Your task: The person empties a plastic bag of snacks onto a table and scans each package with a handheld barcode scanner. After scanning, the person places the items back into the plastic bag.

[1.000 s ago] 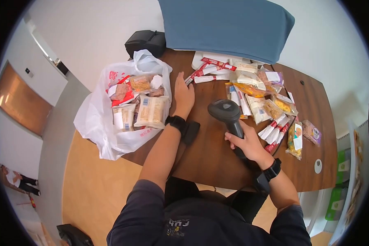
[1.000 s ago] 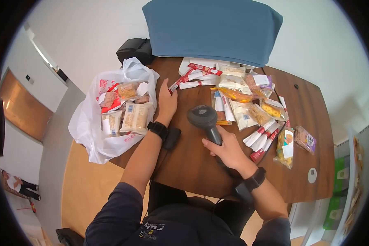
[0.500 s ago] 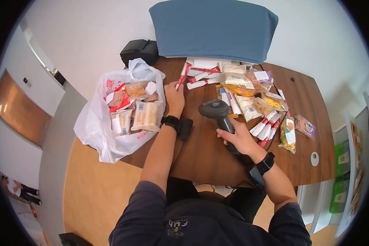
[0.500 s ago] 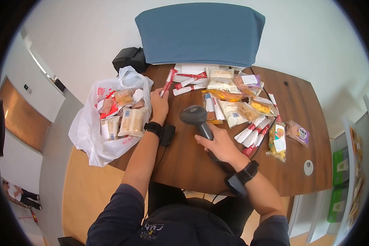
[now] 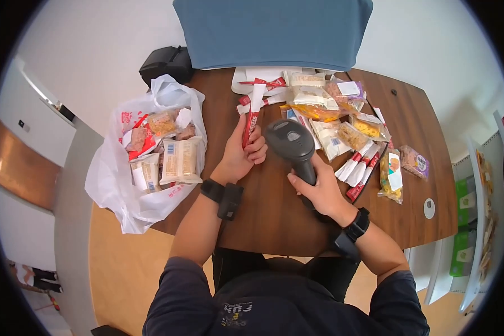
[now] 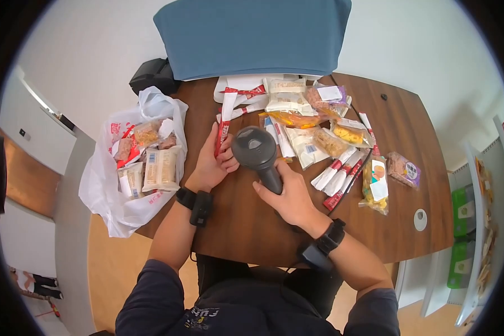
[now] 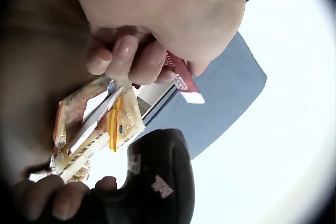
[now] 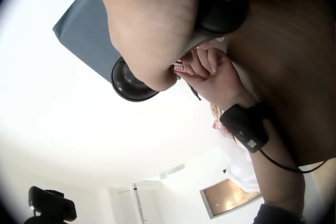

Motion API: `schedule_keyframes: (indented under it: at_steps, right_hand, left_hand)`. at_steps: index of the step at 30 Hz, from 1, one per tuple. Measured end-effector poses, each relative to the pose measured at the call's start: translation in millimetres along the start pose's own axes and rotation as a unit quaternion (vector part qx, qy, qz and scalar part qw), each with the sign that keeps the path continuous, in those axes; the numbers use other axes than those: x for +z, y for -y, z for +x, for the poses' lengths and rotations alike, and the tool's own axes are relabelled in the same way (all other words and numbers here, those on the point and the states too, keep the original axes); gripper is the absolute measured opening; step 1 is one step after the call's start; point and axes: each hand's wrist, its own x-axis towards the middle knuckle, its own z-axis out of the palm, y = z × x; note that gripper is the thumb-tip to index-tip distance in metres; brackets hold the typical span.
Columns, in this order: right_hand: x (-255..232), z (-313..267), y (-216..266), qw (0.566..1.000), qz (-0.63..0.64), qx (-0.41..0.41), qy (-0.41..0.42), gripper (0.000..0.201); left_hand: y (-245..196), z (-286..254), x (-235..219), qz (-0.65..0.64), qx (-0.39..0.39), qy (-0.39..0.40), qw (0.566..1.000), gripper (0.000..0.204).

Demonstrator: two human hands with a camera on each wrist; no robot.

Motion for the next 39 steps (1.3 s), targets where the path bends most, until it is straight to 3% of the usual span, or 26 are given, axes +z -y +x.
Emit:
schedule_keyframes:
  at_steps: [1,6,8,13,23,26,28,29,31,33,35,36,38,39]
  right_hand:
    - [0,1,0,1.0,-0.001,0.006,0.002,0.04]
    - [-2,3,2,0.997,0.039,0.073,0.001,0.041]
    - [-1,3,-3,0.998,0.029,0.049,0.001,0.042]
    - [-1,2,1,1.0,0.007,0.023,0.012,0.042]
    - [0,1,-3,1.0,0.003,0.02,0.017,0.032]
    - [0,2,-2,0.999,0.004,0.03,0.023,0.031]
    - [0,2,-1,0.999,0.007,0.022,0.029,0.03]
    - [0,1,-1,0.999,0.009,0.018,0.03,0.03]
    - [1,0,-3,0.999,0.004,0.004,0.034,0.03]
    - [1,0,2,0.999,0.01,0.019,0.036,0.029]
    - [2,0,5,0.999,0.016,0.019,0.048,0.028]
    - [2,0,8,0.998,0.027,0.023,0.048,0.028]
    - [2,0,9,0.998,0.033,0.027,0.051,0.027]
    - [2,0,7,0.997,0.043,0.027,0.051,0.027]
  left_hand:
    - [0,1,-1,-0.003,-0.014,0.037,0.999,0.057]
    - [5,4,4,-0.02,-0.052,0.058,0.997,0.06]
    - [6,3,8,-0.025,-0.062,0.061,0.996,0.06]
    - [7,-1,16,-0.007,-0.076,0.001,0.997,0.058]
    - [7,-2,20,0.013,-0.057,-0.048,0.997,0.058]
    - [-2,-3,10,0.022,-0.001,-0.021,1.0,0.057]
    - [-15,-6,6,-0.022,0.098,-0.015,0.995,0.055]
    - [-23,-9,4,-0.02,0.104,-0.02,0.994,0.055]
    - [-41,-17,-2,-0.073,0.227,-0.102,0.966,0.052]
    - [-60,-28,-16,-0.088,0.273,-0.101,0.953,0.05]
    - [-77,-42,-26,-0.088,0.387,-0.169,0.902,0.049]
    - [-82,-47,-30,-0.09,0.392,-0.17,0.9,0.049]
    - [-90,-56,-32,-0.096,0.466,-0.253,0.843,0.048]
    - [-92,-57,-32,-0.1,0.468,-0.254,0.841,0.048]
